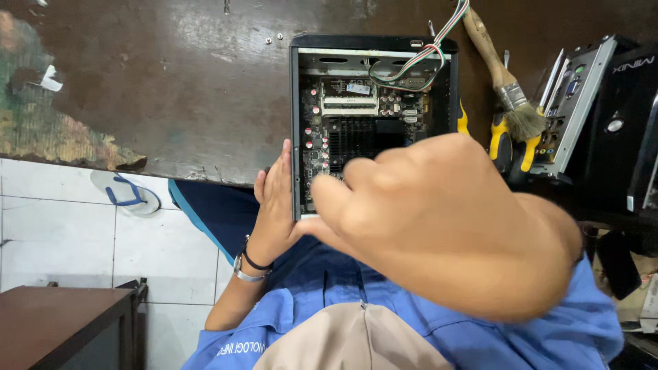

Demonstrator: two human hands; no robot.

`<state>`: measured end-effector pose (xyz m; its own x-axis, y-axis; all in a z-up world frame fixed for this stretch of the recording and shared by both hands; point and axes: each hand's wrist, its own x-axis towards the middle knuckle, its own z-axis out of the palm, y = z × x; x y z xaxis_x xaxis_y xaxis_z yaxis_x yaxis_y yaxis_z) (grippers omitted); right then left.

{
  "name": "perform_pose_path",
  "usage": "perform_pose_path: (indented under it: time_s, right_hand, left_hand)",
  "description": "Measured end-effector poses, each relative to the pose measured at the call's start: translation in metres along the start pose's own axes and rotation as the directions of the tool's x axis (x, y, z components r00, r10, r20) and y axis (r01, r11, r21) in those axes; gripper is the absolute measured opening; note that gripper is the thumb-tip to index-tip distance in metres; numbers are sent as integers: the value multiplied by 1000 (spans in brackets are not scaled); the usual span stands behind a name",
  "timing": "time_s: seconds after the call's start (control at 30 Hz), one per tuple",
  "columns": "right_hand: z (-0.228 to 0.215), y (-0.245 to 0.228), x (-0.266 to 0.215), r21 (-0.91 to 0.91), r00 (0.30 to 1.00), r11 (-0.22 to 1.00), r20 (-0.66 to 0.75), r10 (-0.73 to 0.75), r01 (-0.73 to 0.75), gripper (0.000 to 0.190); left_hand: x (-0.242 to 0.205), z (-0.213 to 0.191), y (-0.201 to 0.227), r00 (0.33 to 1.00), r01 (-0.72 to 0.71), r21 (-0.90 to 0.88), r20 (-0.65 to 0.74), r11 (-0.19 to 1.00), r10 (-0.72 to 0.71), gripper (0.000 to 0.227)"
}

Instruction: The person cleans the interior of a desktop computer case using a brush and a screwdriver. They brush dust from the motherboard, power supply, and case interior, and use the screwdriver to adjust components and wires.

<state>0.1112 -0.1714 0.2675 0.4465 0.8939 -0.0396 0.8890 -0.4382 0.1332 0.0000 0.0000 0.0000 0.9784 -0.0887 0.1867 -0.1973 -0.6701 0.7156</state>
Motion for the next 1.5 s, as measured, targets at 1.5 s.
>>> perform_pose_path:
  time_s: [1.5]
  right_hand:
    - [187,34,-122,188,531,627,-385,755,-756,52]
  left_hand:
    - [4,-2,-3,993,-69,-103,-100,992,58,106]
